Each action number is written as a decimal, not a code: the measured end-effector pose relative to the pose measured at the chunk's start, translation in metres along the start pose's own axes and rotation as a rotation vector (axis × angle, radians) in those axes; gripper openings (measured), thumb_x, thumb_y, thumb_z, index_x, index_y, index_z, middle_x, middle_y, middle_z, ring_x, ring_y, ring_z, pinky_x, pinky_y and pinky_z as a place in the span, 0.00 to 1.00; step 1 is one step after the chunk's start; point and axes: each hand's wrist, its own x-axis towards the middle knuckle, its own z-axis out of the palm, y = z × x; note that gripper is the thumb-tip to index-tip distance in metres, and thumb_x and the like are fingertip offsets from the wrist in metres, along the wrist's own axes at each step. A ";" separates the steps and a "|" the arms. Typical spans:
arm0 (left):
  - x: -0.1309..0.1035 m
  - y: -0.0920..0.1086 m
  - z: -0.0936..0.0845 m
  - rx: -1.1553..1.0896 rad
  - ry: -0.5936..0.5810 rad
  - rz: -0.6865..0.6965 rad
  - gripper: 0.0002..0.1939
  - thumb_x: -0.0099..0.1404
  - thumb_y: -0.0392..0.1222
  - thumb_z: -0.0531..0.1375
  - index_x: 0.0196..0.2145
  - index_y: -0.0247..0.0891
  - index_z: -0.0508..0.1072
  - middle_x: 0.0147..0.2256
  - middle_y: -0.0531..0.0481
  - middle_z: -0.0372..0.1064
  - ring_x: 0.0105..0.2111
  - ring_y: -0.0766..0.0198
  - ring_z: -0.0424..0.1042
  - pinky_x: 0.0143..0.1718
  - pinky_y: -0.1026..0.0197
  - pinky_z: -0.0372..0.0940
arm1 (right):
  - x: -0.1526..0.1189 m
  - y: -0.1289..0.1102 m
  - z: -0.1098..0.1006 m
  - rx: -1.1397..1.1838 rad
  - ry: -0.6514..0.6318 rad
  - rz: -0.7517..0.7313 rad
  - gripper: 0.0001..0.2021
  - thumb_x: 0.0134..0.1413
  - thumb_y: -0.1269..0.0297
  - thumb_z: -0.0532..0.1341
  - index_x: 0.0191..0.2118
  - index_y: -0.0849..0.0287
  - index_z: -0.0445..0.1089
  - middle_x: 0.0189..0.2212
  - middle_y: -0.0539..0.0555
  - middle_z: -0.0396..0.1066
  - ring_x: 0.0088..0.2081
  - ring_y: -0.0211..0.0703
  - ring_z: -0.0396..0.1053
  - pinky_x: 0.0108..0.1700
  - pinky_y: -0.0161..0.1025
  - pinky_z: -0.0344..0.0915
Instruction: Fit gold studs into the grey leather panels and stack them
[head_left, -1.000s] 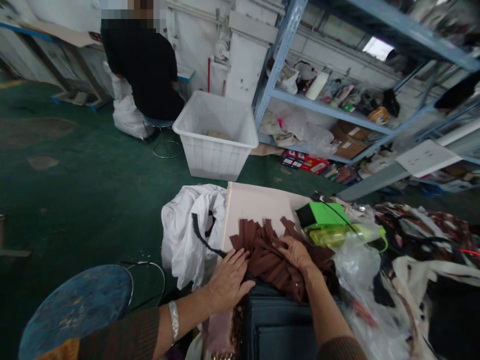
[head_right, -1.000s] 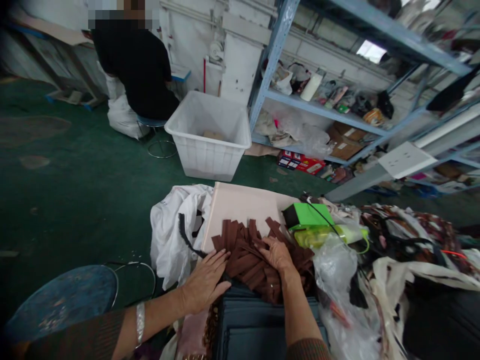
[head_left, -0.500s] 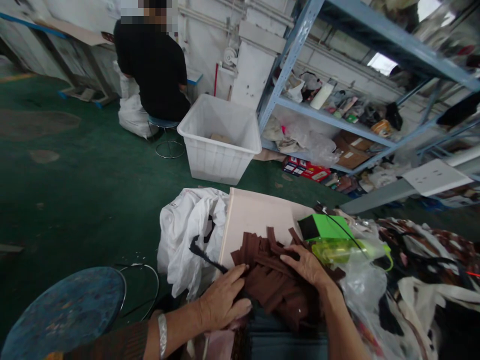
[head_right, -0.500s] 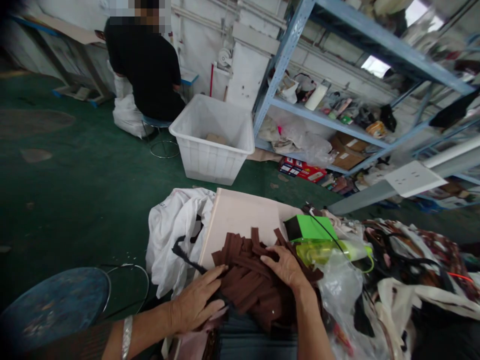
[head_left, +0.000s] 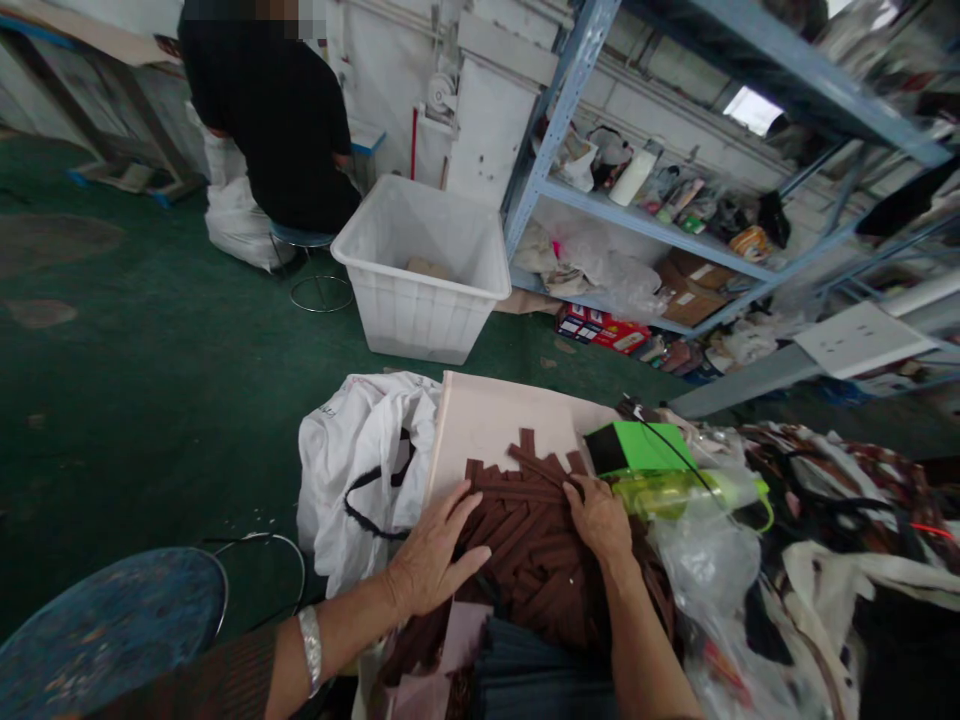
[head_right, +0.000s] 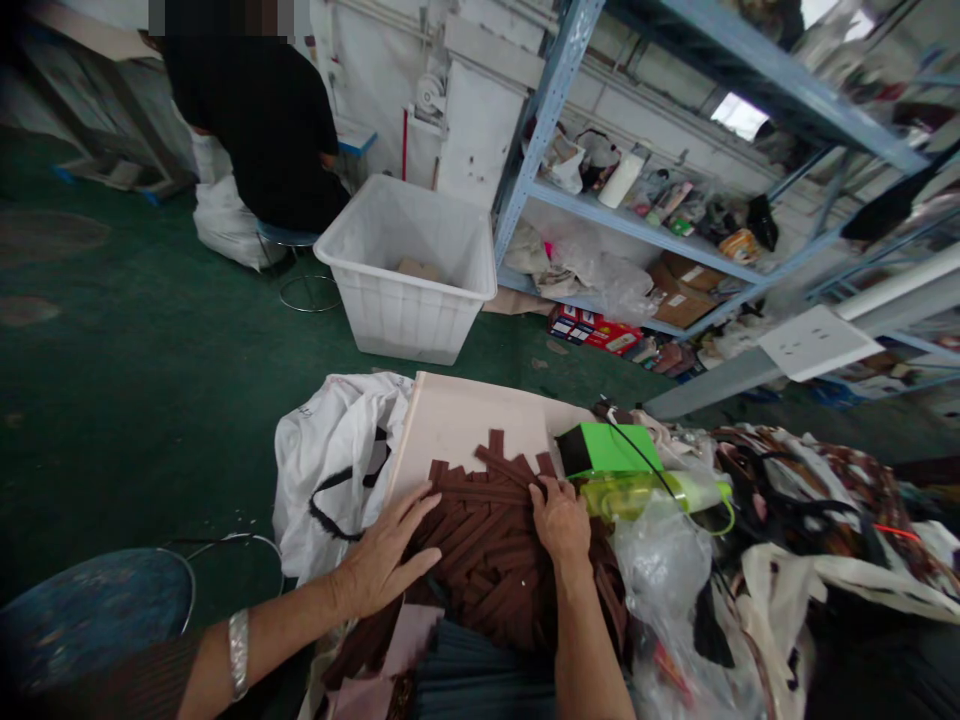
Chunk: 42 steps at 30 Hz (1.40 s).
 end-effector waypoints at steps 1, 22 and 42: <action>0.004 0.001 0.001 -0.003 -0.020 0.016 0.31 0.71 0.53 0.51 0.64 0.33 0.54 0.66 0.33 0.47 0.66 0.47 0.50 0.65 0.39 0.52 | -0.004 0.000 -0.004 0.008 -0.025 -0.027 0.19 0.64 0.57 0.51 0.51 0.63 0.71 0.48 0.67 0.71 0.52 0.60 0.67 0.55 0.56 0.59; 0.005 0.006 0.001 0.028 -0.116 0.173 0.31 0.66 0.54 0.57 0.59 0.29 0.64 0.61 0.32 0.60 0.62 0.46 0.59 0.63 0.42 0.58 | 0.032 -0.057 -0.037 0.079 -0.150 -0.262 0.17 0.61 0.57 0.55 0.52 0.58 0.70 0.50 0.61 0.71 0.53 0.52 0.67 0.57 0.44 0.60; -0.059 -0.009 -0.037 -0.130 0.042 0.029 0.20 0.69 0.48 0.55 0.57 0.42 0.67 0.59 0.42 0.63 0.60 0.53 0.63 0.62 0.48 0.59 | -0.046 -0.051 -0.018 0.244 -0.449 -0.121 0.14 0.55 0.56 0.58 0.25 0.57 0.74 0.28 0.52 0.75 0.35 0.45 0.73 0.40 0.38 0.63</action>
